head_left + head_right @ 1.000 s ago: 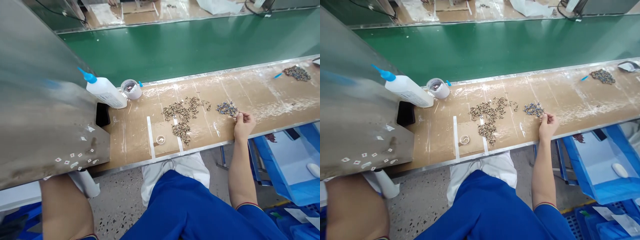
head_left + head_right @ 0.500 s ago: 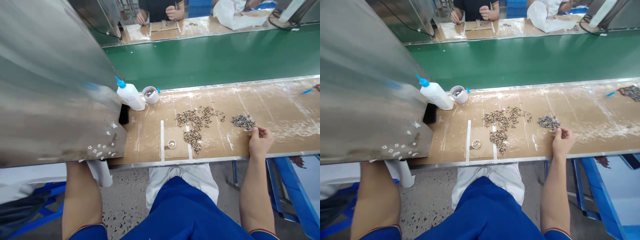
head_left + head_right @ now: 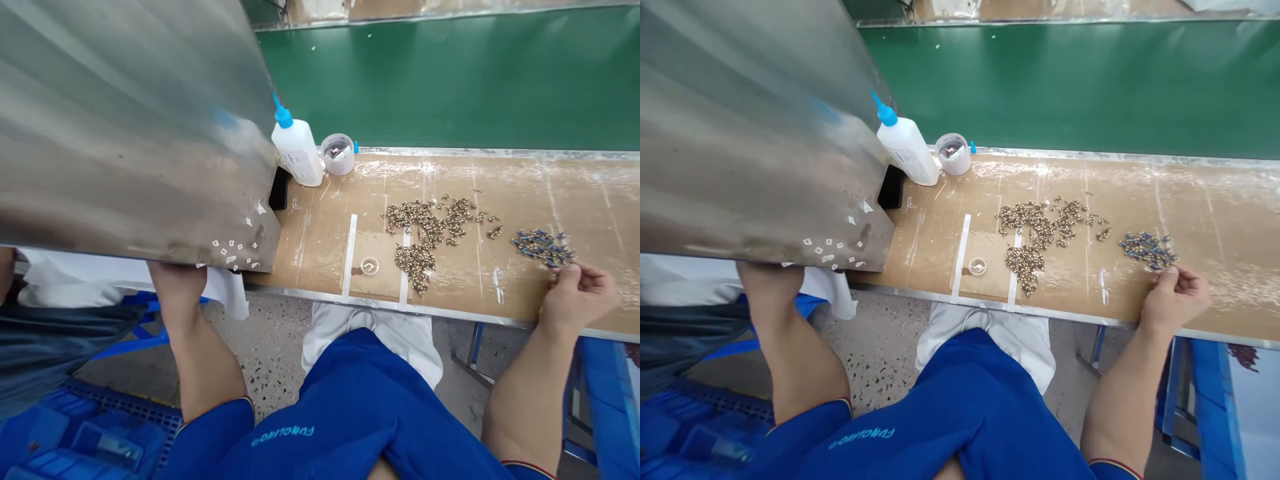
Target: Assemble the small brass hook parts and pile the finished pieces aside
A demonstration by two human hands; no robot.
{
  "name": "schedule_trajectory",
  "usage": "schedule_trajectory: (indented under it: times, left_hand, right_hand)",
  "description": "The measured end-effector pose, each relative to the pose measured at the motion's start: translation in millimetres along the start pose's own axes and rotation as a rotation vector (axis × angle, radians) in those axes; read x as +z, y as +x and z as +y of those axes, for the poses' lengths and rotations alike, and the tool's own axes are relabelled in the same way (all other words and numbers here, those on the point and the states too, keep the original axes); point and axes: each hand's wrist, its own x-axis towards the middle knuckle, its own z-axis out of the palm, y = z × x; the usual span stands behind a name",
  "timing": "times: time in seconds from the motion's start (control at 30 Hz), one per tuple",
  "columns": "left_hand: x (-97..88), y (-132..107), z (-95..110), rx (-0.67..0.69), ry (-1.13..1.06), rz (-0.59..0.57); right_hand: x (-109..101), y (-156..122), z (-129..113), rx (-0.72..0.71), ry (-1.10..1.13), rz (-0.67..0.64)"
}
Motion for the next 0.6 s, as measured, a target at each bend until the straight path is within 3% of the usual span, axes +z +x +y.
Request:
schedule_trajectory:
  times: [0.13, 0.2, 0.23, 0.3, 0.43, 0.6]
  left_hand:
    - [-26.4, -35, -15, -0.053, 0.084, 0.317]
    - [-34.4, -57, -6, -0.026, -0.007, 0.388]
    - [-36.5, -67, 1, -0.002, -0.063, 0.369]
    - [-36.8, -83, 15, 0.008, -0.174, 0.197]
    - [-18.1, -100, 27, -0.16, -0.421, -0.344]
    - [33.7, -105, 15, -0.399, -0.626, -0.628]
  right_hand:
    - [4, 2, 3, -0.022, -0.021, 0.01]
    - [5, 3, 3, -0.021, -0.026, 0.013]
    - [6, 3, 2, -0.019, -0.03, 0.009]
    - [6, 3, 1, -0.023, -0.04, 0.008]
    - [9, 3, -1, -0.053, -0.061, 0.031]
    - [6, 1, 0, -0.07, -0.082, 0.015]
